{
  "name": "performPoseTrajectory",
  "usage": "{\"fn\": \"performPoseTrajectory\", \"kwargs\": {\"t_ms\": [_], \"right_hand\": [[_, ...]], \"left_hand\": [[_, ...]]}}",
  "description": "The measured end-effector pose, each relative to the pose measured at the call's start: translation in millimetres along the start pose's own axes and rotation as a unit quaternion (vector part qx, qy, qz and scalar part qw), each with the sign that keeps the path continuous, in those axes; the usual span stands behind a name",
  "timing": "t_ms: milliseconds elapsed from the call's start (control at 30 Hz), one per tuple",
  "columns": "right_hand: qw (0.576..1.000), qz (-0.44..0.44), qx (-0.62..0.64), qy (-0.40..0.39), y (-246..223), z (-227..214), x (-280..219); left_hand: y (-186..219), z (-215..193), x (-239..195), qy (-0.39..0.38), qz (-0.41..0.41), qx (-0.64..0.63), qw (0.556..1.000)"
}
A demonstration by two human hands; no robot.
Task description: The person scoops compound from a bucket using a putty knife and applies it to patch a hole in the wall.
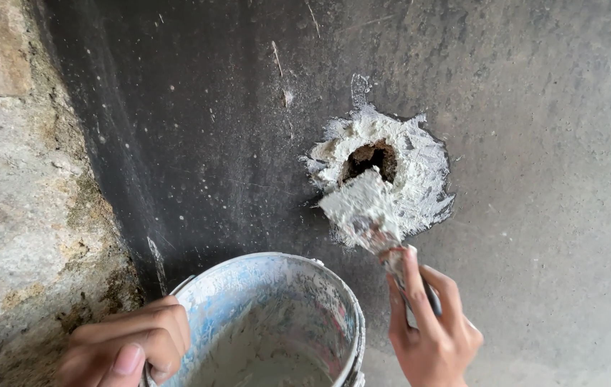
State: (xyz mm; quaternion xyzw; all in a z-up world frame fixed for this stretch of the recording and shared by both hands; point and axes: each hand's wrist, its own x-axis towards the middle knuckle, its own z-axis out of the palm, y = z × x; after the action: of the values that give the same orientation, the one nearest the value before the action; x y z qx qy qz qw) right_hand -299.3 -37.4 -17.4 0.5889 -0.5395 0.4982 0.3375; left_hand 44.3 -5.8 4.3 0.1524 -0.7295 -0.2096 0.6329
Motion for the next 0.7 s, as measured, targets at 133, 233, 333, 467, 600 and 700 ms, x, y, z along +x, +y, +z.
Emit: {"fn": "performPoseTrajectory", "kwargs": {"t_ms": [133,233,333,467,600,700], "right_hand": [[0.998,-0.016,0.002,0.056,-4.4,18.5,-0.3],[0.999,0.000,0.013,0.036,1.5,20.2,-11.6],[1.000,0.017,0.013,0.013,7.7,16.9,-26.4],[0.999,0.019,0.019,-0.039,32.3,20.8,-60.9],[0.996,0.035,0.032,-0.074,57.0,21.3,-80.3],[0.997,0.007,0.079,-0.001,47.1,4.3,-63.8]], "left_hand": [[-7.0,1.5,9.0,-0.013,0.029,0.014,0.999],[-3.1,4.8,13.1,0.011,0.049,0.016,0.999],[-0.7,5.9,10.3,0.017,0.051,0.036,0.998],[-19.3,1.0,-13.4,0.053,-0.009,0.018,0.998],[-7.0,11.0,-11.4,0.037,-0.009,0.020,0.999],[-0.4,20.5,-11.5,0.054,0.006,-0.002,0.999]]}}
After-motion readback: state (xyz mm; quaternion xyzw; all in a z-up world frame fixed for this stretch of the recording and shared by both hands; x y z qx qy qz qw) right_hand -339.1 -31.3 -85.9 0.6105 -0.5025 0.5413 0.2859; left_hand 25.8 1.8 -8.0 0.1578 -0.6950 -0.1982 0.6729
